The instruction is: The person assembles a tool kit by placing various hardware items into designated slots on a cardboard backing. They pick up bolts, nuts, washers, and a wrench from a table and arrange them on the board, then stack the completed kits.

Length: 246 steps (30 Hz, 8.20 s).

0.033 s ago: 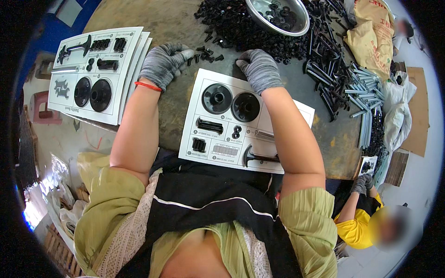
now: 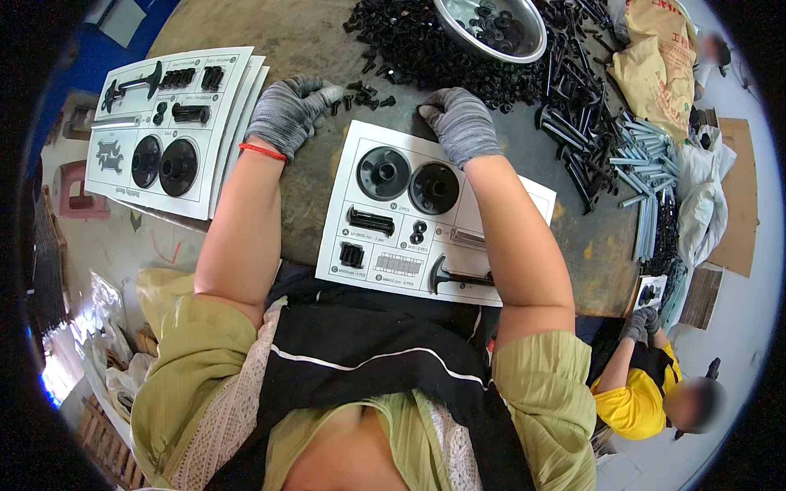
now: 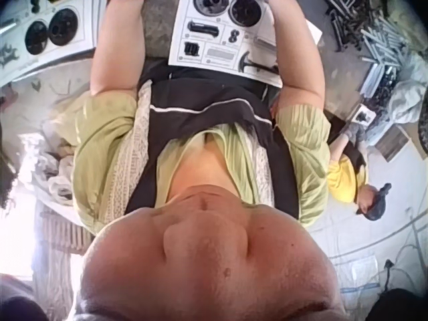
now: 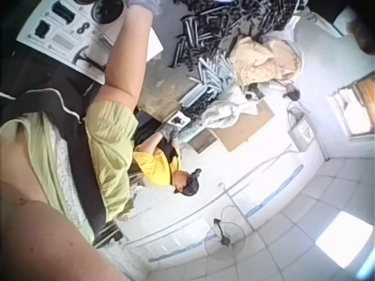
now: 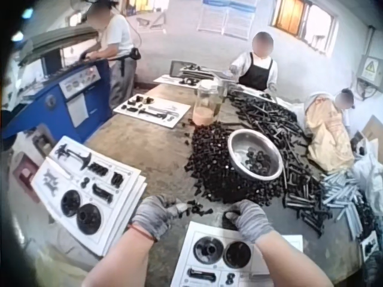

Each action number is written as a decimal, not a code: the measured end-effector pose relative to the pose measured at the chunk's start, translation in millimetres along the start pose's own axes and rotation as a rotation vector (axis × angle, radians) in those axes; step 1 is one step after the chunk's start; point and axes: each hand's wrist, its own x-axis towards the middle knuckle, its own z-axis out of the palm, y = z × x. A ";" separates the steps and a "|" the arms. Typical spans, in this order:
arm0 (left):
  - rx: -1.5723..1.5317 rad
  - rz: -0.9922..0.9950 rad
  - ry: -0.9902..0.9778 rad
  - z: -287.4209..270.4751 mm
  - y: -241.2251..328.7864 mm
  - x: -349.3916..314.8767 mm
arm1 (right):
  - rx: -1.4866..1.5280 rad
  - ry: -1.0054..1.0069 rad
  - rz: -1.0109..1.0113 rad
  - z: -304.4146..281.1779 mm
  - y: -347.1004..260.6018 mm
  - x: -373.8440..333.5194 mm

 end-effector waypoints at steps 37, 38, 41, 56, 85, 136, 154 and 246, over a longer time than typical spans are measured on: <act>1.069 0.616 -0.253 103.3 -4.4 -172.6 | -0.102 0.158 -0.362 44.3 8.3 -207.9; 1.011 0.646 -0.210 103.4 -9.0 -174.8 | -0.098 0.169 -0.362 45.3 8.4 -207.4; 0.857 0.700 -0.131 101.4 -18.7 -182.2 | -0.073 0.182 -0.351 45.6 11.9 -209.2; 0.940 0.484 -0.252 102.2 -11.3 -187.3 | -0.259 -0.228 -0.158 31.1 4.8 -201.2; 0.838 0.360 0.147 15.7 -8.6 -1.6 | -0.299 -0.045 -0.195 25.2 -33.4 13.1; 1.032 0.715 -0.254 115.0 -0.8 -170.9 | -0.088 0.228 -0.218 46.8 14.4 -224.7; 0.719 0.796 -0.093 108.4 -17.5 -191.7 | -0.040 0.238 -0.213 39.7 10.4 -231.9; -0.837 -0.077 -0.064 -31.5 -21.3 -218.9 | 0.248 0.216 -0.026 -91.0 8.1 -46.3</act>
